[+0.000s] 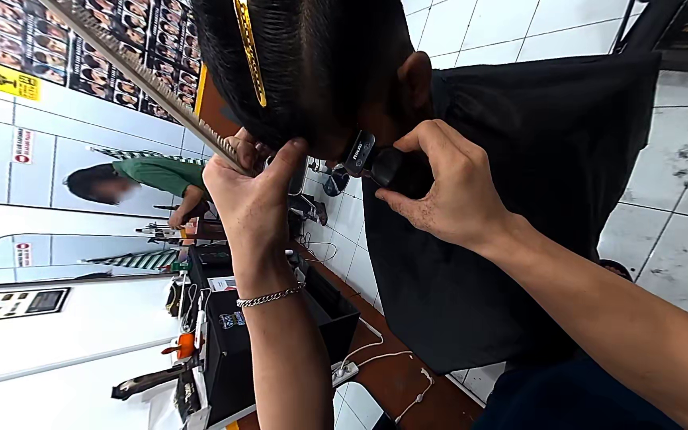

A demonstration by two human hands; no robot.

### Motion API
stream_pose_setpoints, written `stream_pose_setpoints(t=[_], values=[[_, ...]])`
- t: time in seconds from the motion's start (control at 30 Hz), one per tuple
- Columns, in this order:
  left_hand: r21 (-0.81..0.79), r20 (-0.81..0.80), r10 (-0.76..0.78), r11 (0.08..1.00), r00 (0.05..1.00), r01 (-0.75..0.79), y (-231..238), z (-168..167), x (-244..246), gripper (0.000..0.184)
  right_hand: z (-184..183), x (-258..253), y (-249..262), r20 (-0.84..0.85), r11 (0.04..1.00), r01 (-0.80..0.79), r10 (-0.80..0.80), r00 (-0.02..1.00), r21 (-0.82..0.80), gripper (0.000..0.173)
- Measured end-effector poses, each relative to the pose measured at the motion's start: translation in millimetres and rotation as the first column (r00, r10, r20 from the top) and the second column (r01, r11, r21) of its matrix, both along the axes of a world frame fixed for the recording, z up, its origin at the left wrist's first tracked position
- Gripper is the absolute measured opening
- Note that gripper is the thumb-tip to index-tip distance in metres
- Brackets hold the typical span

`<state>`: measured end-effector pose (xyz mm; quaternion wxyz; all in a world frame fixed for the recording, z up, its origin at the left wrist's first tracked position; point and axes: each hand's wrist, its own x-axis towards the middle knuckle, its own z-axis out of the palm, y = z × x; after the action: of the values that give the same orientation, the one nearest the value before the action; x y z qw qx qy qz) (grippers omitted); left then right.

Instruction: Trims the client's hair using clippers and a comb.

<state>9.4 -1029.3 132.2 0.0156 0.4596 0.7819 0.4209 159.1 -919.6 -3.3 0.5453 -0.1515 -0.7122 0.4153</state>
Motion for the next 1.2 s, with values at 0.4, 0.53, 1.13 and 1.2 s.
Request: stream_pose_setpoints(t=[0.4, 0.53, 1.13, 1.2], values=[[0.006, 0.015, -0.002, 1.0, 1.0, 0.002, 0.3, -0.5, 1.6, 0.019, 2.3, -2.3, -0.8, -0.001, 1.0, 0.015, -0.015, 1.0, -0.002, 0.038], [0.01, 0.008, 0.011, 1.0, 1.0, -0.011, 0.2, -1.1, 1.9, 0.019, 1.2, 0.2, -4.8, 0.004, 0.999, 0.017, -0.017, 1.0, -0.032, 0.04], [0.013, 0.01, 0.002, 1.0, 1.0, -0.002, 1.0, -0.8, 1.9, 0.019, 4.2, 1.4, -2.6, -0.005, 1.0, 0.023, -0.023, 1.0, -0.007, 0.039], [0.011, 0.015, 0.004, 1.0, 1.0, -0.004, 0.5, -0.9, 1.5, 0.02, 4.4, 1.4, -1.8, -0.005, 1.0, 0.025, -0.025, 1.0, -0.006, 0.039]])
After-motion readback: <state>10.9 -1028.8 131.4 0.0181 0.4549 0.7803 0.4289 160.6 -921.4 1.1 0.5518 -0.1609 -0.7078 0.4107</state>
